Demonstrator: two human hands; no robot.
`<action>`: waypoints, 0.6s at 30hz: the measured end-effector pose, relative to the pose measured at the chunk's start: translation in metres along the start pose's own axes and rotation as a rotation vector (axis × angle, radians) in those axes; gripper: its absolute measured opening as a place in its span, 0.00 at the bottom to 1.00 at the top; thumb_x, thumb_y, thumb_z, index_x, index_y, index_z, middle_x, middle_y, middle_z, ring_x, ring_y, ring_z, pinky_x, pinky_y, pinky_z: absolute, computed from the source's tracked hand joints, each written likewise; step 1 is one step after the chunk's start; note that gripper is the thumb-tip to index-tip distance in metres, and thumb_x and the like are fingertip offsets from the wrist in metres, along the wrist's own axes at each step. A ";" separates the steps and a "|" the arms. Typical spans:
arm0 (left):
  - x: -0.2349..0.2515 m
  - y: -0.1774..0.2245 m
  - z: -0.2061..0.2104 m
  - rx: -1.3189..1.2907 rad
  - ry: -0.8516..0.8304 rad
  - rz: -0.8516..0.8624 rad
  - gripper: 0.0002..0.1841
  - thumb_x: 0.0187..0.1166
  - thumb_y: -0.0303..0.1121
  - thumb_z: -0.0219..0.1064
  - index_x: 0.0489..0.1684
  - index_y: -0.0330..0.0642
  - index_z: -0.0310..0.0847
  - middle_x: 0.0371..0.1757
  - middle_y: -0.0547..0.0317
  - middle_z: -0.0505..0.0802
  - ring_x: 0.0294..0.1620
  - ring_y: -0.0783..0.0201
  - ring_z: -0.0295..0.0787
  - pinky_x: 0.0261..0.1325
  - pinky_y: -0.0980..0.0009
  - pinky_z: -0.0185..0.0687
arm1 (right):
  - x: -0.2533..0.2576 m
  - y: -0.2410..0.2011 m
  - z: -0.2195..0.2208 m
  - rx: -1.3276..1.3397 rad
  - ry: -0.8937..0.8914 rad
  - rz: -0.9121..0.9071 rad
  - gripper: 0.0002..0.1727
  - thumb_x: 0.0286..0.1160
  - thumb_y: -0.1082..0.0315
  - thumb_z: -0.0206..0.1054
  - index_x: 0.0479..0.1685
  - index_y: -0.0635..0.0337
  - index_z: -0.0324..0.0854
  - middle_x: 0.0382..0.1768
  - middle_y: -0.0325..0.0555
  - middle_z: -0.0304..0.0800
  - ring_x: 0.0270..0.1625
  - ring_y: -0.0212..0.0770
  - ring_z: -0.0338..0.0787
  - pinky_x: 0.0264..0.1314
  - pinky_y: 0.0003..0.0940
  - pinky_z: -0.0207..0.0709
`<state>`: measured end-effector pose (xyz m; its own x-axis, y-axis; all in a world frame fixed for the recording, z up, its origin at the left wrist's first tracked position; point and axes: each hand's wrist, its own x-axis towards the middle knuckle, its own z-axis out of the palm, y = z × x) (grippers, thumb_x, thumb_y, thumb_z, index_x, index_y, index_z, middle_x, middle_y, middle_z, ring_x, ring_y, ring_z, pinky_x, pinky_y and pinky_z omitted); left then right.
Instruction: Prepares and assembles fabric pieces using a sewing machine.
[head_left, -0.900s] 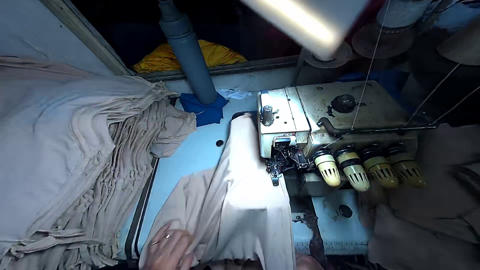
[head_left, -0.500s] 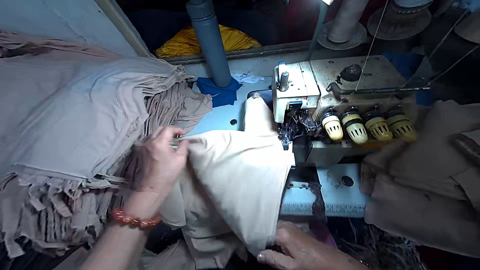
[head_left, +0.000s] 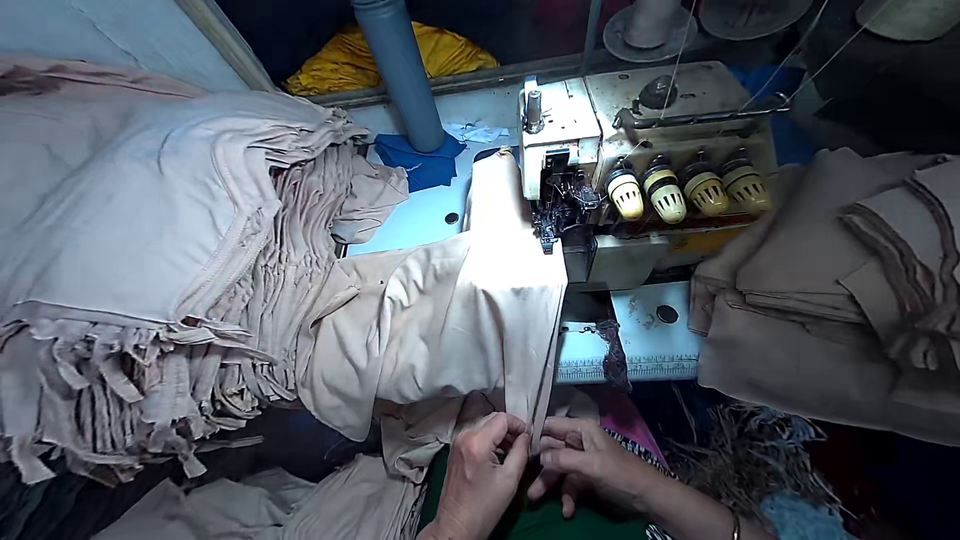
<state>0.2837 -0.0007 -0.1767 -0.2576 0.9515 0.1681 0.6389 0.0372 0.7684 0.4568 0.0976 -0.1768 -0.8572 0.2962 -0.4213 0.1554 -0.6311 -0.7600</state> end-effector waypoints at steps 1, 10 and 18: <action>0.000 -0.001 -0.002 -0.065 0.009 -0.002 0.07 0.71 0.30 0.68 0.33 0.39 0.92 0.33 0.62 0.96 0.32 0.77 0.92 0.40 0.81 0.89 | 0.000 -0.001 0.001 -0.023 0.046 -0.017 0.12 0.85 0.64 0.55 0.57 0.56 0.80 0.44 0.41 0.96 0.39 0.38 0.97 0.30 0.33 0.90; 0.007 0.011 0.004 0.273 -0.167 -0.126 0.16 0.70 0.42 0.70 0.29 0.35 0.87 0.26 0.50 0.90 0.27 0.52 0.90 0.32 0.50 0.84 | 0.031 -0.008 0.012 -0.923 0.169 0.097 0.13 0.72 0.68 0.69 0.38 0.75 0.85 0.43 0.67 0.90 0.53 0.63 0.90 0.58 0.63 0.78; -0.009 -0.009 -0.002 0.157 -0.388 -0.607 0.15 0.81 0.34 0.64 0.40 0.26 0.89 0.35 0.39 0.94 0.40 0.45 0.93 0.52 0.45 0.84 | 0.040 0.004 0.009 -0.891 0.109 0.151 0.22 0.81 0.60 0.68 0.37 0.77 0.84 0.41 0.67 0.88 0.51 0.61 0.88 0.59 0.60 0.76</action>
<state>0.2792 -0.0097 -0.1837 -0.3422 0.7883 -0.5114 0.5694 0.6069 0.5545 0.4186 0.1008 -0.1924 -0.7527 0.3502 -0.5575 0.6232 0.1060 -0.7748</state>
